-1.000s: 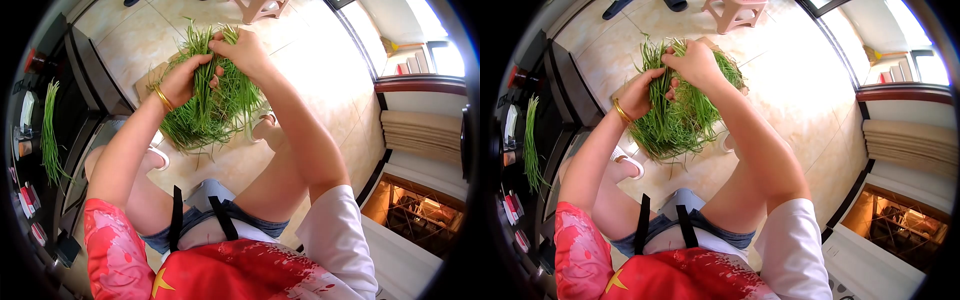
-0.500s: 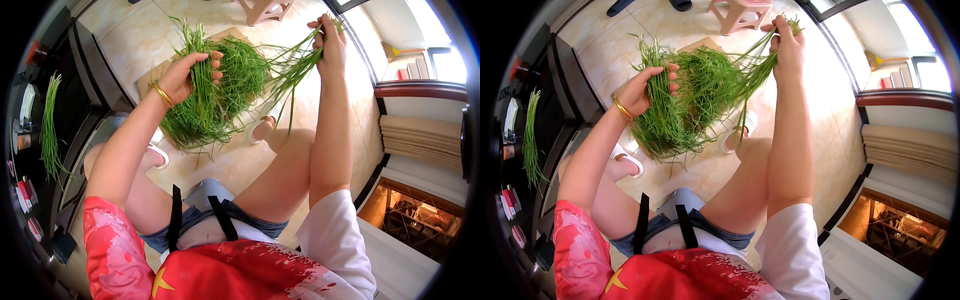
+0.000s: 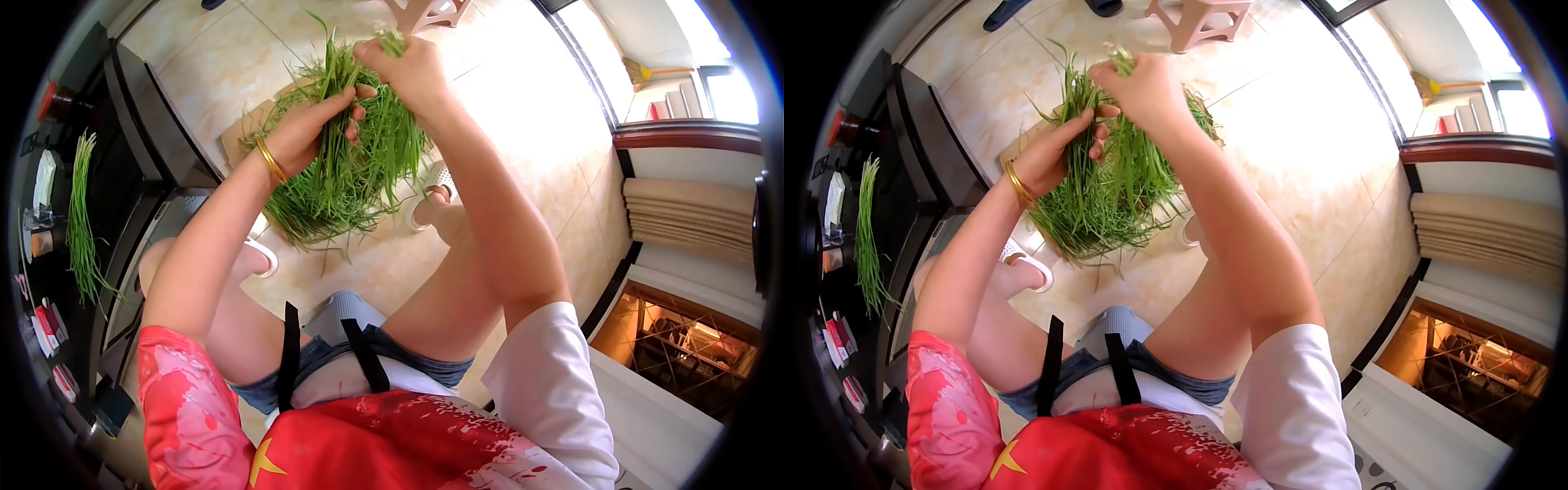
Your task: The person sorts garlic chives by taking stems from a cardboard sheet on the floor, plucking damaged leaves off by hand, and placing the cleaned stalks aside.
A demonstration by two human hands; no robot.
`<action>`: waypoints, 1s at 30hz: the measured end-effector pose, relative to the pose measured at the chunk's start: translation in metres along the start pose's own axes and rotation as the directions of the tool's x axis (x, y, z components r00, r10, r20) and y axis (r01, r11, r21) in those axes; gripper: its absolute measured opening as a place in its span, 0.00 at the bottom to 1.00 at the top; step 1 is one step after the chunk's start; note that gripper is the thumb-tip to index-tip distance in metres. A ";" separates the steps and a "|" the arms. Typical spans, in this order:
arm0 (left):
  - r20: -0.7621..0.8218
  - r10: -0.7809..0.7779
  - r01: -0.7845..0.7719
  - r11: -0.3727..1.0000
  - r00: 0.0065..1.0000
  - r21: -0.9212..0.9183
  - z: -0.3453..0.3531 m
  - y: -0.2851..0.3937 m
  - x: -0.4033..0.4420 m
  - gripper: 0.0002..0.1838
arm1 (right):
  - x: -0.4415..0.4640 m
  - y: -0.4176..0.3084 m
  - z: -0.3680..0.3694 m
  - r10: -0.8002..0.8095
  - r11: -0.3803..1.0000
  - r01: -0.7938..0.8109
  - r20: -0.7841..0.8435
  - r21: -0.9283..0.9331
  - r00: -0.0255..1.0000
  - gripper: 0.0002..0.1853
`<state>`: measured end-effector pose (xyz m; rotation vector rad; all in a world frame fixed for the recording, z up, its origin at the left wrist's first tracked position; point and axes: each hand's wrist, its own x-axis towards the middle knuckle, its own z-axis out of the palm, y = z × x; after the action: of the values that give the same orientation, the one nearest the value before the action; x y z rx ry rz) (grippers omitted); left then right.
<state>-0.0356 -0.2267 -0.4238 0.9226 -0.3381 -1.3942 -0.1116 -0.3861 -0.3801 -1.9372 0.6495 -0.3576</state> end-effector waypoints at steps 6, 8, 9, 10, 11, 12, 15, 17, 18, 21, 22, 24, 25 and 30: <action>-0.106 0.049 -0.057 0.996 0.993 -0.072 -0.007 0.001 -0.003 0.17 | -0.003 -0.001 -0.026 0.063 0.949 0.001 -0.191 0.317 0.979 0.11; -0.117 0.040 -0.049 0.996 0.992 -0.076 -0.010 0.000 -0.002 0.15 | -0.006 -0.004 -0.036 0.000 0.915 0.089 -0.220 0.393 0.975 0.11; -0.110 0.033 -0.041 0.996 0.993 -0.080 -0.011 -0.001 0.000 0.14 | -0.008 -0.005 -0.041 -0.015 0.911 0.107 -0.225 0.399 0.974 0.11; -0.103 0.024 -0.033 0.996 0.994 -0.083 -0.012 -0.002 0.001 0.13 | -0.009 -0.005 -0.045 -0.030 0.906 0.124 -0.232 0.404 0.972 0.11; -0.101 0.025 -0.034 0.996 0.995 -0.083 -0.011 -0.002 0.001 0.13 | -0.009 -0.006 -0.048 -0.031 0.907 0.126 -0.233 0.403 0.972 0.11; -0.122 0.020 -0.031 0.996 0.992 -0.089 -0.010 -0.003 0.001 0.13 | -0.009 -0.006 -0.051 -0.044 0.906 0.155 -0.276 0.395 0.960 0.11; -0.165 0.018 -0.033 0.996 0.986 -0.088 -0.010 -0.006 0.003 0.13 | -0.009 -0.005 -0.073 -0.091 0.828 0.281 -0.378 0.485 0.921 0.11; -0.189 0.023 -0.040 0.996 0.982 -0.084 -0.012 -0.007 0.004 0.14 | -0.011 -0.012 -0.091 -0.050 0.691 0.393 -0.503 0.607 0.863 0.11; -0.158 0.036 -0.044 0.998 0.987 -0.048 -0.013 -0.007 0.004 0.15 | -0.011 -0.016 -0.099 0.023 0.647 0.413 -0.557 0.642 0.830 0.11; -0.087 0.045 -0.045 0.999 0.995 -0.004 -0.018 -0.007 0.003 0.17 | -0.007 -0.001 -0.118 0.047 0.655 0.345 -0.492 0.672 0.870 0.15; -0.044 0.041 -0.041 0.999 0.998 0.002 -0.017 -0.007 0.004 0.18 | -0.007 -0.001 -0.117 0.094 0.690 0.277 -0.462 0.669 0.882 0.15; -0.043 0.030 -0.029 0.999 0.999 0.024 -0.012 -0.004 0.003 0.18 | -0.004 0.006 -0.100 0.155 0.868 0.029 -0.327 0.496 0.932 0.15; -0.050 0.022 -0.019 0.999 0.999 0.046 -0.009 -0.003 0.002 0.19 | -0.004 0.007 -0.087 0.130 0.913 -0.035 -0.209 0.407 0.969 0.14; 0.033 0.009 -0.012 0.997 0.999 0.081 -0.006 -0.007 0.006 0.21 | -0.010 -0.003 -0.025 0.107 0.973 -0.136 0.155 0.187 0.982 0.27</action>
<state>-0.0349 -0.2294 -0.4343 0.9645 -0.4261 -1.3953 -0.1316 -0.3981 -0.3661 -1.7084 0.6113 -0.1943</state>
